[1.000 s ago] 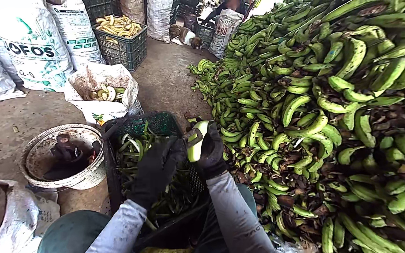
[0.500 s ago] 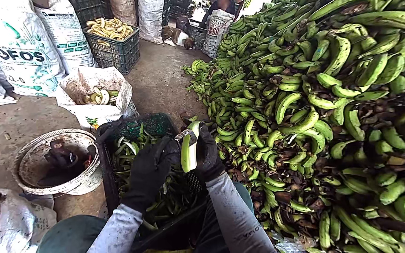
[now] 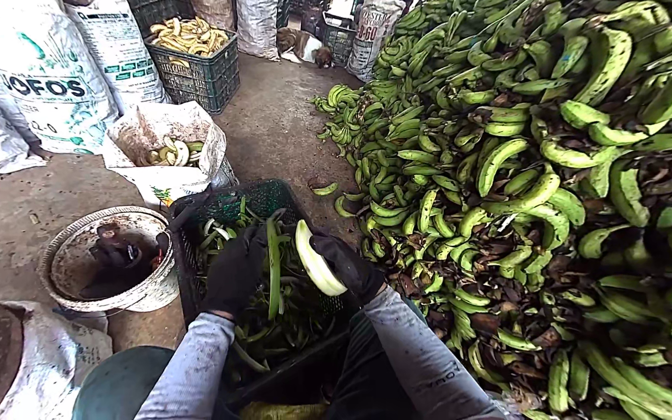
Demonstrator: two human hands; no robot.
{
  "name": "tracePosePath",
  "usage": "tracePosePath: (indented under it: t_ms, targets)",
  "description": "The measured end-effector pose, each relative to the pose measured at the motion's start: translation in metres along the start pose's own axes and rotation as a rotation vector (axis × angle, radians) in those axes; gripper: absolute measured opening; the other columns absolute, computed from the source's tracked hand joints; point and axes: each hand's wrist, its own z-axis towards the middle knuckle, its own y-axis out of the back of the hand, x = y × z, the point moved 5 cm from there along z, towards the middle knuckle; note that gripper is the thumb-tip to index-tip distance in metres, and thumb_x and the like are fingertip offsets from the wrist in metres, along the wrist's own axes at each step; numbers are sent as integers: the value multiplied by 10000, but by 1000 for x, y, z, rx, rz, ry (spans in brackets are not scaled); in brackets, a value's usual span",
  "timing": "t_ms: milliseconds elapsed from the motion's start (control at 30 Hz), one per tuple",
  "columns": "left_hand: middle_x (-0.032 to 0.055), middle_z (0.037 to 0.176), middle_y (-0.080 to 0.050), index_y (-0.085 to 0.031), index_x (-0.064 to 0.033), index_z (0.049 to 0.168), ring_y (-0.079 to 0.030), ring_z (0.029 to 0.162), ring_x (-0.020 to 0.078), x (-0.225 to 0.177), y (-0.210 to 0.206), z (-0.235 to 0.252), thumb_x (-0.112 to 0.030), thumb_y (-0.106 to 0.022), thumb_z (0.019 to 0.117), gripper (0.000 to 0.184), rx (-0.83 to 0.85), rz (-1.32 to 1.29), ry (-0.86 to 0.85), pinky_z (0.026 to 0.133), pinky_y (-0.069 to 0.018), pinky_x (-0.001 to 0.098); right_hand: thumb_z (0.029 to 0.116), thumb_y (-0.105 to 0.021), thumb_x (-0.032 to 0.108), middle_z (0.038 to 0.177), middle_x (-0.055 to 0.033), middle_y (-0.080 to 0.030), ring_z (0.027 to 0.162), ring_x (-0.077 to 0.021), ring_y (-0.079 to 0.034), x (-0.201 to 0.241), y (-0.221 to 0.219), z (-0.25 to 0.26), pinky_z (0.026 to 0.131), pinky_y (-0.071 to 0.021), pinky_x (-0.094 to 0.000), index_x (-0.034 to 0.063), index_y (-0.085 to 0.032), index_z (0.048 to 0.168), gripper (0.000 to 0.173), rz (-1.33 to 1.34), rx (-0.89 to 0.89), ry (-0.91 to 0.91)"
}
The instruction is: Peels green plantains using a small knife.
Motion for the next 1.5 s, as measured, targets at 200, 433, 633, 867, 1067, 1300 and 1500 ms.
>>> tracePosePath:
  t_ms: [200, 433, 633, 867, 1067, 1300, 1500]
  targets:
    - [147, 1207, -688, -524, -215, 1495, -681, 1047, 335, -12, -15, -8, -523, -426, 1043, 556, -18, 44, -253, 909, -532, 605, 1069, -260, 552, 759, -91, -633, 591, -171, -627, -33, 32, 14, 525, -562, -312, 79, -600, 1031, 584, 854, -360, -197]
    - [180, 1021, -710, -669, -240, 1368, -692, 940, 377, -40, -49, -44, -653, -429, 997, 605, -266, 222, -787, 804, -561, 562, 1061, -249, 541, 689, -32, -573, 515, -108, -564, -46, 56, 11, 474, -506, -228, 80, -579, 974, 573, 1064, -385, -214]
    - [200, 1277, -647, -551, -220, 1489, -625, 1169, 390, -35, -58, -32, -467, -509, 1014, 537, 122, 129, -434, 973, -504, 584, 1057, -319, 505, 733, -29, -616, 610, -127, -615, -42, 34, 10, 555, -548, -291, 129, -605, 959, 482, 900, -288, -270]
    - [139, 1136, -691, -531, -226, 1464, -668, 1010, 300, 5, -42, -4, -501, -413, 1078, 488, 97, -141, 59, 901, -519, 565, 1081, -300, 344, 781, -2, -646, 664, -68, -621, -30, 6, 1, 617, -561, -245, 142, -634, 1039, 393, 570, -38, -117]
    - [73, 1056, -694, -539, -254, 1446, -670, 897, 224, 4, -26, -13, -551, -451, 1044, 508, 133, -100, -111, 819, -549, 506, 1065, -292, 437, 683, -48, -603, 508, -115, -578, -38, 32, 2, 465, -527, -256, 95, -628, 966, 489, 813, -125, -243]
    - [170, 1213, -692, -610, -189, 1431, -671, 1102, 363, -30, -56, -55, -618, -478, 992, 628, 83, 133, -645, 903, -551, 570, 1071, -312, 407, 699, -29, -628, 556, -99, -606, -45, 44, 0, 503, -537, -252, 114, -636, 980, 446, 797, -226, -272]
    - [159, 1238, -675, -568, -171, 1448, -658, 1129, 344, -15, -50, -18, -440, -497, 1041, 493, 112, 61, -198, 973, -516, 580, 1101, -286, 336, 735, -33, -635, 602, -93, -616, -44, 19, 2, 558, -553, -250, 104, -627, 998, 424, 710, -127, -232]
